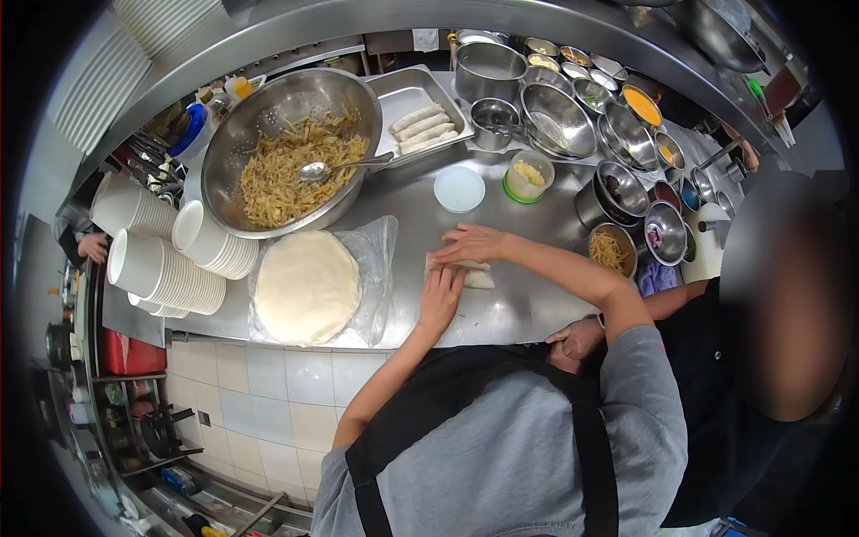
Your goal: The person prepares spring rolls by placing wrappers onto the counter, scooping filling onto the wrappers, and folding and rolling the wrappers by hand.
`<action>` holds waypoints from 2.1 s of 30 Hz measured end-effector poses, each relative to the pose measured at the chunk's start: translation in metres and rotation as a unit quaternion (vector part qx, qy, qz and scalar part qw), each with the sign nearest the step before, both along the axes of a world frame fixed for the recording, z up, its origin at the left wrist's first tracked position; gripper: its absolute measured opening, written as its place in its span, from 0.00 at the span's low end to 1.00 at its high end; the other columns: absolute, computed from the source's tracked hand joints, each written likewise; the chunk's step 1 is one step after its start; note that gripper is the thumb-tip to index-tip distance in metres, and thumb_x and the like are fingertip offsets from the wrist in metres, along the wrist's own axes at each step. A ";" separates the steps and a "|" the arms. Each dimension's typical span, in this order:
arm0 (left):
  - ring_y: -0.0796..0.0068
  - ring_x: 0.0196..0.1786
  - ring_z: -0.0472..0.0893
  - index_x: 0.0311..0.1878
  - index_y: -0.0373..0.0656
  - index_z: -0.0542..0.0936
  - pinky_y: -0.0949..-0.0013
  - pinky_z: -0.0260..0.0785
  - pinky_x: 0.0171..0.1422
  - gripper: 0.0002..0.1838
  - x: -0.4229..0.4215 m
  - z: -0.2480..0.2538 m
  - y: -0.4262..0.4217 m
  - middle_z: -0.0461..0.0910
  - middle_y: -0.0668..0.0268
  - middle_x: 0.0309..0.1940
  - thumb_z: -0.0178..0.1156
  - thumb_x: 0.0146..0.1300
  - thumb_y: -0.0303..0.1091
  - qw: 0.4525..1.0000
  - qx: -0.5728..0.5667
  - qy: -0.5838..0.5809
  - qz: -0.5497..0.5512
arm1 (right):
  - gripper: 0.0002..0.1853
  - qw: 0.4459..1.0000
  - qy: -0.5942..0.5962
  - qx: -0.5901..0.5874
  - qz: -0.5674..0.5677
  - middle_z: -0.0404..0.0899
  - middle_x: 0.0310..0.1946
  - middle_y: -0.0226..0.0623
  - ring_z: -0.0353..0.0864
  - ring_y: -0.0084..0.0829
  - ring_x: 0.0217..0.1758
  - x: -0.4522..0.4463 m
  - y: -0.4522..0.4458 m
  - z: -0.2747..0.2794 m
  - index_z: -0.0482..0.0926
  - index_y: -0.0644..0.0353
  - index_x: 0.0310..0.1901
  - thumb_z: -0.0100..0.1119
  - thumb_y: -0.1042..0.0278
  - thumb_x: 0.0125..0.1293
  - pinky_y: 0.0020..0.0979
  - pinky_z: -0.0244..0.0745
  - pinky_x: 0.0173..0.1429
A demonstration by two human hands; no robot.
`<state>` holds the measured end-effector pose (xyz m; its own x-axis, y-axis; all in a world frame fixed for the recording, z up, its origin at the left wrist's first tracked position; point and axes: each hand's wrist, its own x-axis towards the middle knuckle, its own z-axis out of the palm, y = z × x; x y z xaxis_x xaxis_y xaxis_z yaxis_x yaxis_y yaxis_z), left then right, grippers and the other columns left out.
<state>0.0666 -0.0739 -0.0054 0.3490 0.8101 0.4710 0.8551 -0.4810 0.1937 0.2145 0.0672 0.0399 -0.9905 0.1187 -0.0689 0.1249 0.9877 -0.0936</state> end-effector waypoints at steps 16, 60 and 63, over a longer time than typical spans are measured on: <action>0.59 0.53 0.71 0.54 0.44 0.76 0.60 0.65 0.60 0.21 0.000 -0.002 0.001 0.71 0.59 0.48 0.53 0.54 0.28 1.000 -0.017 -0.014 -0.001 | 0.14 0.935 0.178 0.132 -0.275 0.78 0.43 0.24 0.69 0.29 0.51 0.008 0.016 0.011 0.79 0.54 0.42 0.56 0.73 0.51 0.32 0.63 0.52; 0.60 0.51 0.72 0.52 0.45 0.77 0.60 0.68 0.56 0.23 -0.004 -0.001 0.007 0.72 0.61 0.47 0.62 0.49 0.28 1.000 0.001 -0.004 -0.017 | 0.24 0.978 0.040 -0.179 -0.103 0.60 0.70 0.23 0.39 0.32 0.78 0.022 -0.020 -0.009 0.68 0.48 0.66 0.35 0.49 0.74 0.52 0.32 0.77; 0.60 0.51 0.72 0.51 0.46 0.77 0.60 0.68 0.55 0.23 -0.004 -0.008 0.010 0.73 0.62 0.45 0.63 0.48 0.27 0.999 -0.026 -0.033 -0.021 | 0.24 0.987 0.047 -0.126 -0.085 0.59 0.71 0.22 0.37 0.32 0.79 0.063 -0.030 -0.009 0.67 0.48 0.66 0.35 0.50 0.74 0.53 0.31 0.78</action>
<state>0.0629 -0.0642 -0.0132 0.3528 0.8195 0.4517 0.8190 -0.5039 0.2746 0.2779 0.0370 0.0307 -0.9611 0.2747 -0.0270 0.2664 0.8974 -0.3517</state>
